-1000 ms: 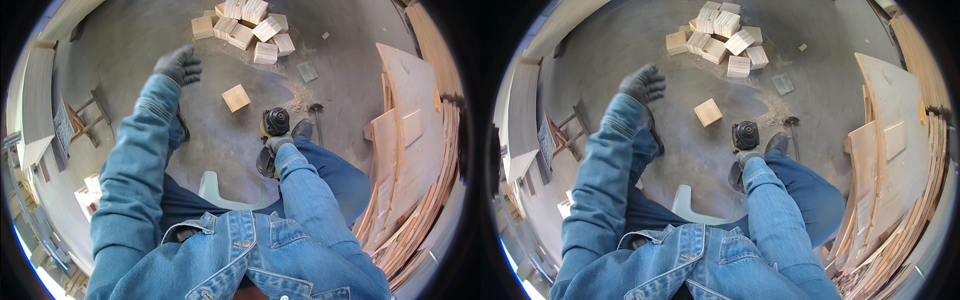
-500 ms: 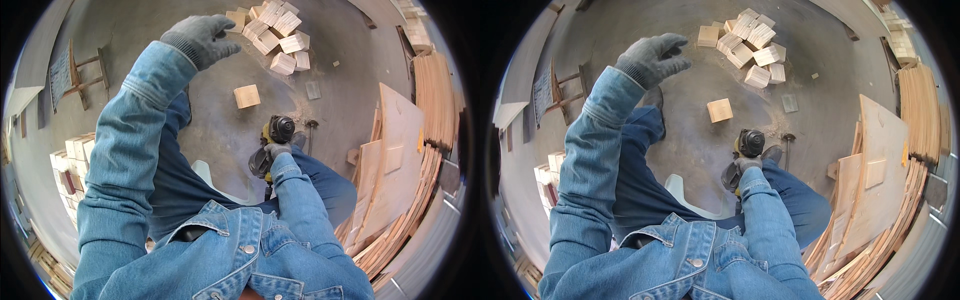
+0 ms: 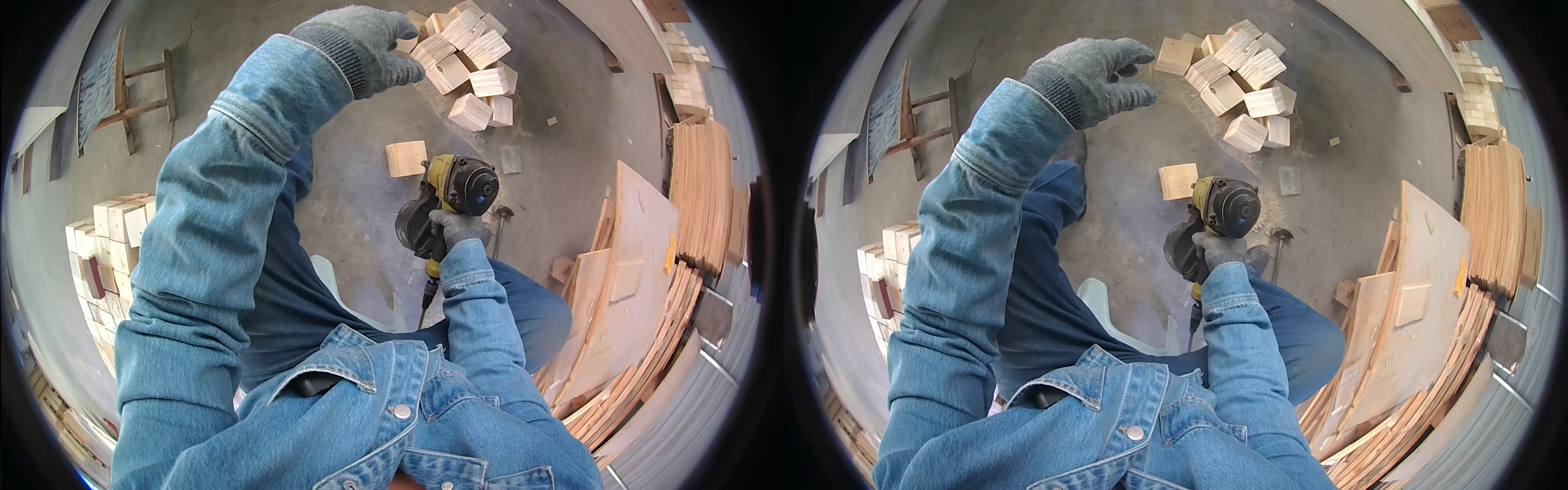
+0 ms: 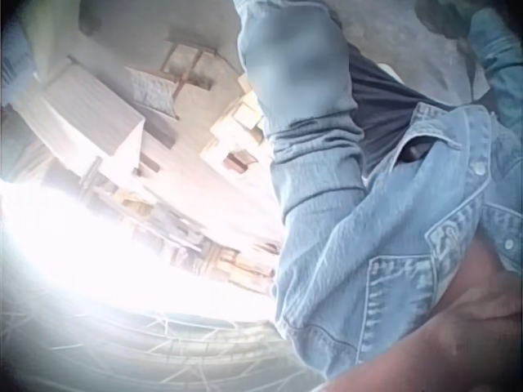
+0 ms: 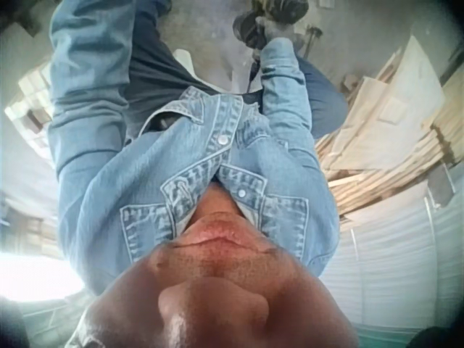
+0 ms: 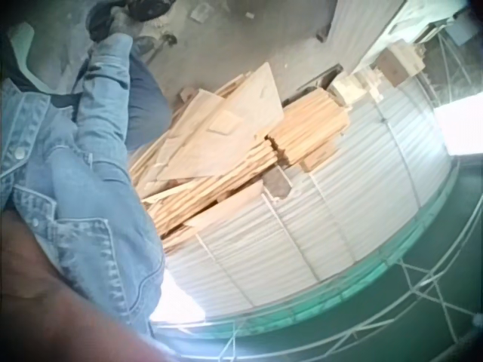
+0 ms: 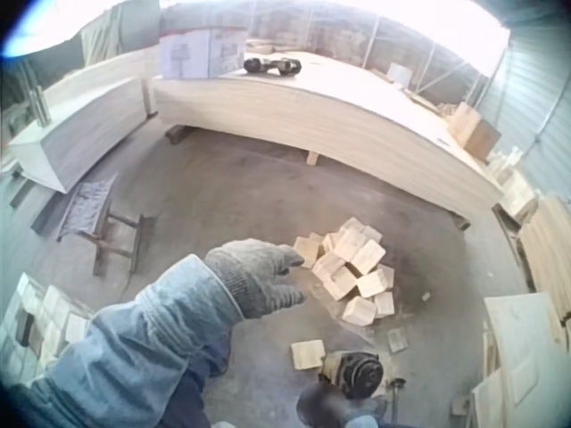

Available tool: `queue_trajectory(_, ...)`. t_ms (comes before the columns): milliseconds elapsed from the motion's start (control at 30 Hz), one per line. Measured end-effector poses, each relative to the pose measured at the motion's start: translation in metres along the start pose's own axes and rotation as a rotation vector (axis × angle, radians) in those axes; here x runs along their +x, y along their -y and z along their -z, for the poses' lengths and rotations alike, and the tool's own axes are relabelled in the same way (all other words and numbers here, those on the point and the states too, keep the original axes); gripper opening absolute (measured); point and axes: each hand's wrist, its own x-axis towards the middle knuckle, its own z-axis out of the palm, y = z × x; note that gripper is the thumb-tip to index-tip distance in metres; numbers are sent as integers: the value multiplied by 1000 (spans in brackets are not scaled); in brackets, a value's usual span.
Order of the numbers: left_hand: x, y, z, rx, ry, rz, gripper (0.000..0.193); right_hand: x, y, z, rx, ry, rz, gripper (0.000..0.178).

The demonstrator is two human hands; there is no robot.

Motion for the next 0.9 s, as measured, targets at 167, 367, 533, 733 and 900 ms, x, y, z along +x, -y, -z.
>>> queue_trajectory(167,4,7,-2,47,-14,-6,63,9,11,-11,8,39,22,24)
queue_trajectory(367,5,2,-2,85,6,-39,63,59,-20,-42,89,-88,188,34)
queue_trajectory(533,6,3,-5,50,23,-29,63,47,-11,-23,-25,-85,324,33)
queue_trajectory(733,-2,0,3,92,35,-3,64,15,-5,-10,115,-10,36,23)
queue_trajectory(900,10,-16,-6,108,71,-27,64,64,-104,-2,-70,-122,67,29)
